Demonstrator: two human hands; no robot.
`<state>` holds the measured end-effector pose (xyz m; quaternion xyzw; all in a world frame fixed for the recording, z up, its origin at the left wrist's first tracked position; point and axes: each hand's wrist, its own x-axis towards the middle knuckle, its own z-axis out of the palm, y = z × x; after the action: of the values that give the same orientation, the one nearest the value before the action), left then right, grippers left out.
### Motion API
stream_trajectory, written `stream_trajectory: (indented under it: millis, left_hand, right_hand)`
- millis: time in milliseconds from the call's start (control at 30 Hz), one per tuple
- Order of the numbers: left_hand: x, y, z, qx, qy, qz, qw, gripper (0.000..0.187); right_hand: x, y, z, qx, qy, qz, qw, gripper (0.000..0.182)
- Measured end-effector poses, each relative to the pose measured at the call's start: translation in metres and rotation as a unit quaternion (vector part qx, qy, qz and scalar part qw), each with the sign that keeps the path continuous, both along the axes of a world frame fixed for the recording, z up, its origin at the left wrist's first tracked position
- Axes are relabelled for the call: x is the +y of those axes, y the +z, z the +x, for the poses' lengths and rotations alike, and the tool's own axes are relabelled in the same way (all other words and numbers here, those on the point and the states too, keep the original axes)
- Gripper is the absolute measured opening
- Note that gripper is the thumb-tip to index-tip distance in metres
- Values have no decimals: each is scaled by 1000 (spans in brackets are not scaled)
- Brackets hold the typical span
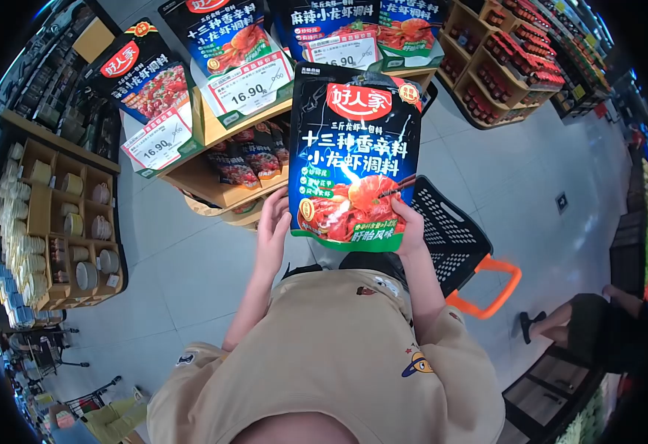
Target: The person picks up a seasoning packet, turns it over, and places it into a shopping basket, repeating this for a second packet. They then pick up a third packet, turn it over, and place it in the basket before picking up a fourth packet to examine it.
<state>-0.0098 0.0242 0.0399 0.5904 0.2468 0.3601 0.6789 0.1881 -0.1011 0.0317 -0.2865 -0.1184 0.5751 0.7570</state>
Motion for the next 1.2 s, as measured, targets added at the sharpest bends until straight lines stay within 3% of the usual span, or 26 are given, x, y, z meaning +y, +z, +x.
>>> stream_trajectory:
  millis: [200,300,500,567,600,633,700,767,833,867,933,967,1000,1033,1100,1167,1200]
  left_hand:
    - [6,14,-5,-36,22,-90,995,28]
    - [12,-3,-11,-26,40,-154,987,23]
    - [18,-15,-19,-63,110,-180,975,24]
    - [25,-12,-24,-69,119,-132,982,25]
    - [29,-5,-25,-86,116,-113,983,25]
    - [36,0,-24,-80,123,-89,985,24]
    - [50,17,-27,-75,118,-39,989,24]
    - [66,38,-27,-118,113,-14,986,23]
    - [83,65,-31,-81,111,54,989,25]
    - [94,74,-32,-78,113,98,986,25]
    - [116,97,-38,38,152,183,971,26]
    - [131,107,-39,136,217,319,913,25]
    - [147,117,-40,228,250,387,858,24]
    - [138,148,-37,180,232,384,875,24]
    - [158,165,-35,246,251,407,843,25]
    - [182,176,-28,163,224,329,903,25]
    - [196,181,-24,123,229,316,913,24]
  right_hand:
    - [0,-20,-4,-8,94,-54,994,37]
    - [7,-15,-18,-4,146,-75,986,38]
    - [31,1,-26,-28,221,-165,961,38]
    - [46,16,-26,-235,186,-162,940,37]
    - [57,19,-21,-285,213,-117,927,36]
    - [65,23,-18,-388,180,-154,891,30]
    - [86,52,-17,-498,172,-88,845,26]
    - [104,77,-16,-536,159,-85,825,24]
    - [124,93,-16,-541,115,-50,832,20]
    - [138,92,-7,-580,100,-6,808,19]
    - [158,116,-4,-623,75,-33,778,21]
    - [174,121,0,-657,15,4,754,30]
    - [185,135,3,-697,4,-55,715,30]
    - [200,143,3,-710,-50,32,702,28]
    - [220,169,7,-747,-88,6,658,26]
    - [244,190,12,-793,-101,-45,599,25]
    - [255,196,11,-726,-78,-12,683,24]
